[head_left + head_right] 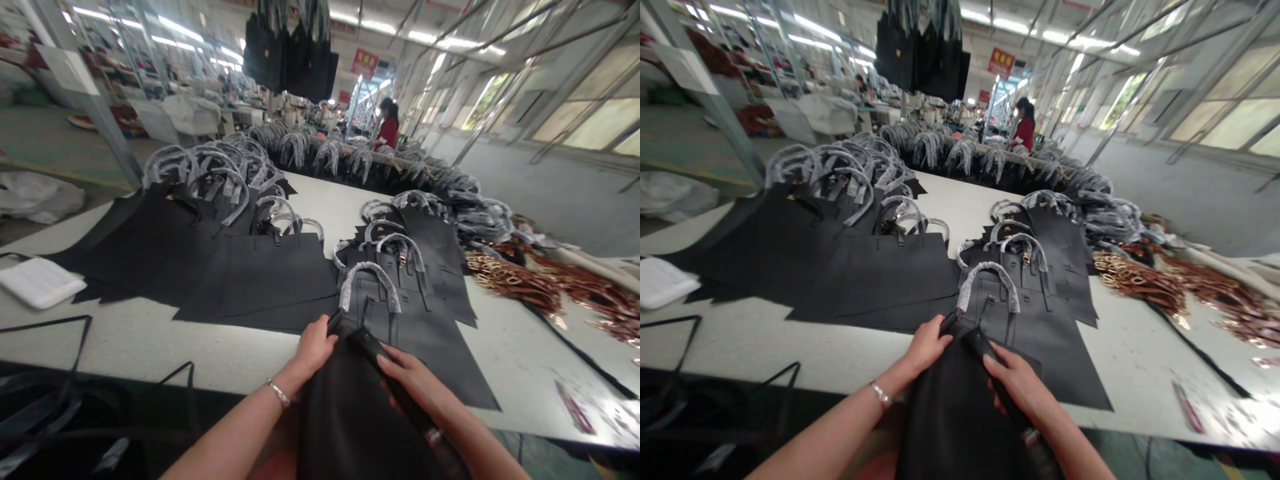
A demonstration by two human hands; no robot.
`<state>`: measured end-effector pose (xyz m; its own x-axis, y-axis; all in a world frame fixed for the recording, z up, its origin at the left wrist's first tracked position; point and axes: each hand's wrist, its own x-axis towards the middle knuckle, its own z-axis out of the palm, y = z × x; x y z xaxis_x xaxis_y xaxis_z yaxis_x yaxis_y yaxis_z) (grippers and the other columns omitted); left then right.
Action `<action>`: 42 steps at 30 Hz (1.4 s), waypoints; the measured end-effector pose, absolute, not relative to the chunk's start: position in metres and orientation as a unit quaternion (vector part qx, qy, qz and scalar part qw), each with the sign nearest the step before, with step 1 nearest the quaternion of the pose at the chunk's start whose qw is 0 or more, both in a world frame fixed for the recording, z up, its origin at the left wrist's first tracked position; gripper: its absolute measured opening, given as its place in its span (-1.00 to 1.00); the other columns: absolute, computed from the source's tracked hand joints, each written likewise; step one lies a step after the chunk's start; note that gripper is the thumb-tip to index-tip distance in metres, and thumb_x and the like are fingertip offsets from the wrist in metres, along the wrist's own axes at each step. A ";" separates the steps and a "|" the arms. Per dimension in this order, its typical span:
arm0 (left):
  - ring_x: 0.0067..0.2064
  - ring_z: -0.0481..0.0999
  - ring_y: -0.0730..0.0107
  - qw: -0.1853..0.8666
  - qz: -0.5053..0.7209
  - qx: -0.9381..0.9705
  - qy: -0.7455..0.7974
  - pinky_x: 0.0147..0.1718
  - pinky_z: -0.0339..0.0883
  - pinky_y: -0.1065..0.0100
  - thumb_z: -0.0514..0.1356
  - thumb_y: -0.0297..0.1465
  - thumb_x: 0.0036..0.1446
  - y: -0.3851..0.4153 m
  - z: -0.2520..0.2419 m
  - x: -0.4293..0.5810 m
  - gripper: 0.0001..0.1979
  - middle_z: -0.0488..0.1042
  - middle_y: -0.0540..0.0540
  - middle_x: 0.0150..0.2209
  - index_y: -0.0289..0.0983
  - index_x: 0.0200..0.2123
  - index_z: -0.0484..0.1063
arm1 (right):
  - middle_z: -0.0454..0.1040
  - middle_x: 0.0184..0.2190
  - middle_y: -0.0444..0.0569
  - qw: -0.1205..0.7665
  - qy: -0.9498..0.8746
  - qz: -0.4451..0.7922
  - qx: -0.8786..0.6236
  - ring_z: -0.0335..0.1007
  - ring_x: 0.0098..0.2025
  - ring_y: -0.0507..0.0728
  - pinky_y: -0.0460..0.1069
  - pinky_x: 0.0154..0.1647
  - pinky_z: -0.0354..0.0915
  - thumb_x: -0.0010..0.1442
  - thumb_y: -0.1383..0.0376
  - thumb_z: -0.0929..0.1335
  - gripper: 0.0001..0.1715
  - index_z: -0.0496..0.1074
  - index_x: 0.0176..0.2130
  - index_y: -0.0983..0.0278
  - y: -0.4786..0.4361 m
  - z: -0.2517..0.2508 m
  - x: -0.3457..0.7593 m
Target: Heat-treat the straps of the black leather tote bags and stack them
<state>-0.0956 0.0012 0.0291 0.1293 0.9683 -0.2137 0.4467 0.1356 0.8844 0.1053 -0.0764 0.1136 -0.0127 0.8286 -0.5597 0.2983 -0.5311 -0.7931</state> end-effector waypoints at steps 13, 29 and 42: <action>-0.16 0.54 0.20 0.635 0.342 0.460 0.517 -0.23 0.39 0.33 0.25 -0.53 -0.20 -0.001 0.035 -0.124 -0.55 0.55 -0.19 -0.16 -0.34 -0.13 0.35 | 0.39 -0.58 -0.19 0.225 -0.377 0.592 -0.675 0.33 -0.66 0.00 -0.15 -0.67 0.22 0.18 0.05 0.34 -0.16 0.04 0.32 0.25 -0.108 0.124 0.125; -0.41 0.52 0.31 0.739 0.353 0.341 0.461 -0.45 0.41 0.35 0.24 -0.55 -0.22 -0.015 0.037 -0.120 -0.64 0.49 -0.06 -0.38 -0.30 -0.25 0.33 | 0.42 -0.50 -0.19 0.276 -0.422 0.613 -0.608 0.33 -0.62 0.00 -0.11 -0.59 0.22 0.08 -0.08 0.38 -0.04 0.07 0.32 0.19 -0.097 0.121 0.090; -0.30 0.53 0.33 0.729 0.462 0.301 0.406 -0.31 0.42 0.34 0.30 -0.41 -0.10 -0.021 0.032 -0.116 -0.61 0.51 -0.12 -0.30 -0.33 -0.17 0.28 | 0.42 -0.52 -0.19 0.305 -0.417 0.587 -0.623 0.31 -0.62 0.00 -0.11 -0.61 0.25 0.09 -0.05 0.39 -0.03 0.04 0.32 0.26 -0.093 0.119 0.094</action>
<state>-0.1164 -0.0207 0.0321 0.2433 0.9179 -0.3135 -0.4288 0.3917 0.8141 0.0943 -0.0929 0.1188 -0.0379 0.8780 -0.4771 0.1625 -0.4657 -0.8699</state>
